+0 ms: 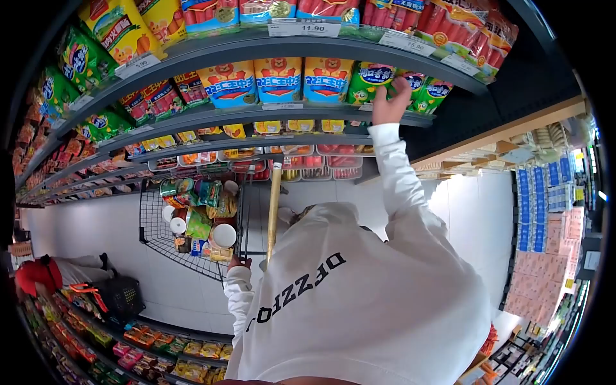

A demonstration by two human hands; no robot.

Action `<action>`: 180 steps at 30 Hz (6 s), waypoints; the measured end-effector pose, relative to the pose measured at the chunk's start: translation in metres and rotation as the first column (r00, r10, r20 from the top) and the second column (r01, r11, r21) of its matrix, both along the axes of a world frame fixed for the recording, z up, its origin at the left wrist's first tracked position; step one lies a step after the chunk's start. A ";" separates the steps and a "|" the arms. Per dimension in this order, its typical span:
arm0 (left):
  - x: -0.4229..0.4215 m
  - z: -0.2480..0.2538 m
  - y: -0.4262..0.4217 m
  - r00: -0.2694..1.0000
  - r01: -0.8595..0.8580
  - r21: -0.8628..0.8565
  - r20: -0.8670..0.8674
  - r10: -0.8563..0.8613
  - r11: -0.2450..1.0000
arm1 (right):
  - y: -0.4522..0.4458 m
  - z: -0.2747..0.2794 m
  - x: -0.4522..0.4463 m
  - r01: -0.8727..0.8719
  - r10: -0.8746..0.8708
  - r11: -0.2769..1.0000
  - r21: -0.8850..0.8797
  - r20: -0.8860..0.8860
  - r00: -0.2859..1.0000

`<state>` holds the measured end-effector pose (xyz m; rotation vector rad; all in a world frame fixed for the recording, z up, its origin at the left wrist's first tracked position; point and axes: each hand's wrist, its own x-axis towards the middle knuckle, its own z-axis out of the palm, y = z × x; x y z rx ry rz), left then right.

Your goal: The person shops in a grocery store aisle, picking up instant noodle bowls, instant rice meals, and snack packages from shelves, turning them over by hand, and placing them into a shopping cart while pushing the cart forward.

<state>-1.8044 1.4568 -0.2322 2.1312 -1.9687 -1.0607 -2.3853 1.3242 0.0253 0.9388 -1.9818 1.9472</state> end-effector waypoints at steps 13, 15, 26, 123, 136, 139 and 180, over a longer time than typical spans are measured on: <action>-0.003 0.006 -0.012 0.991 0.080 -0.093 0.114 -0.069 0.992 | 0.005 0.022 -0.066 -0.391 0.346 0.886 0.248 0.208 0.915; -0.001 0.004 -0.011 0.990 0.086 -0.118 0.117 -0.072 0.989 | 0.008 0.048 -0.045 -0.380 0.327 0.850 0.366 0.200 0.924; -0.021 0.032 -0.015 0.995 0.073 -0.055 0.068 -0.069 0.996 | 0.031 0.058 -0.030 -0.536 0.497 0.728 0.427 0.210 0.842; -0.179 0.327 -0.152 0.406 -0.515 -0.327 -0.907 -0.110 0.792 | -0.068 0.092 0.280 -0.926 0.970 0.231 0.300 0.009 0.245; -0.132 0.324 -0.161 -0.066 -0.707 0.096 -0.995 0.069 0.700 | -0.065 0.076 0.273 -0.967 0.981 0.071 0.247 0.158 0.112; -0.129 0.325 -0.155 -0.053 -0.699 0.086 -0.996 0.069 0.710 | -0.061 0.061 0.271 -0.986 0.918 -0.054 0.160 0.397 0.014; 0.046 0.056 -0.086 0.385 -0.894 -0.328 -0.208 0.899 0.307 | -0.039 -0.121 0.307 -0.688 0.970 -0.241 0.684 0.146 -0.194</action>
